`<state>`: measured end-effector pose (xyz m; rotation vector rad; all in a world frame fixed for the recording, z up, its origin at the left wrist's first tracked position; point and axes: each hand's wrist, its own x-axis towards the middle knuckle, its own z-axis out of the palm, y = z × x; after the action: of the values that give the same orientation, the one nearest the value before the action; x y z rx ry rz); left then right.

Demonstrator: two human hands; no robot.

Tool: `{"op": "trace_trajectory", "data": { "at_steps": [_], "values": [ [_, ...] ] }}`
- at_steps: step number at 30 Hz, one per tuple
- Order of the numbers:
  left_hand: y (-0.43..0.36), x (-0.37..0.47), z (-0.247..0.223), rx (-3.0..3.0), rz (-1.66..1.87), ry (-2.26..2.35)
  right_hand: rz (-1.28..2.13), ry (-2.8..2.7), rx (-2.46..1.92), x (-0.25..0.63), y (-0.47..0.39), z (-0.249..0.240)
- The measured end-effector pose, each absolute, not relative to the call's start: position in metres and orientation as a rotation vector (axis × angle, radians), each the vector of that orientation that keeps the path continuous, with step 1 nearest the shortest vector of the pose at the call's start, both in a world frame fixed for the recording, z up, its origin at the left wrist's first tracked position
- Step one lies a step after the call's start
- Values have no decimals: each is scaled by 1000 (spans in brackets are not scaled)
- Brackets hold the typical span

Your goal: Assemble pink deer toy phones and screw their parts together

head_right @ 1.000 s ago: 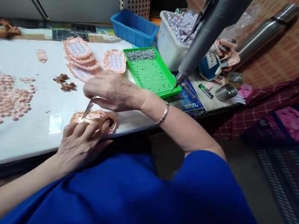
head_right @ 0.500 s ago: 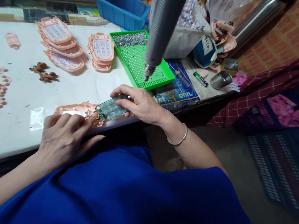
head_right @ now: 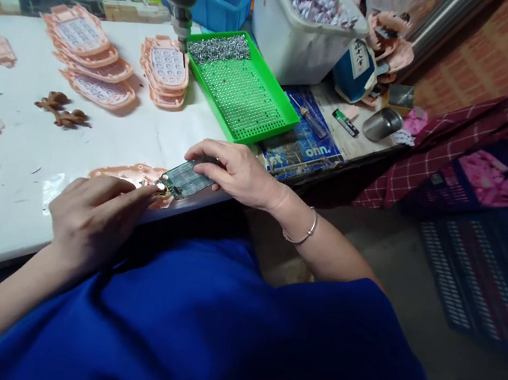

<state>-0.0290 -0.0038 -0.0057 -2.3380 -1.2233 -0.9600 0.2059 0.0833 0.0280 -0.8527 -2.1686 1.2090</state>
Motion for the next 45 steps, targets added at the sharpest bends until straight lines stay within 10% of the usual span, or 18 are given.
{"op": "trace_trajectory", "data": {
  "at_steps": [19,45],
  "values": [
    [0,-35,10,-2671,-1118,-1881,1451,-1927,-742,211,97,27],
    [1,-41,9,-2784,-1006,-1565,1093,-2554,-514,182,122,62]
  ]
}}
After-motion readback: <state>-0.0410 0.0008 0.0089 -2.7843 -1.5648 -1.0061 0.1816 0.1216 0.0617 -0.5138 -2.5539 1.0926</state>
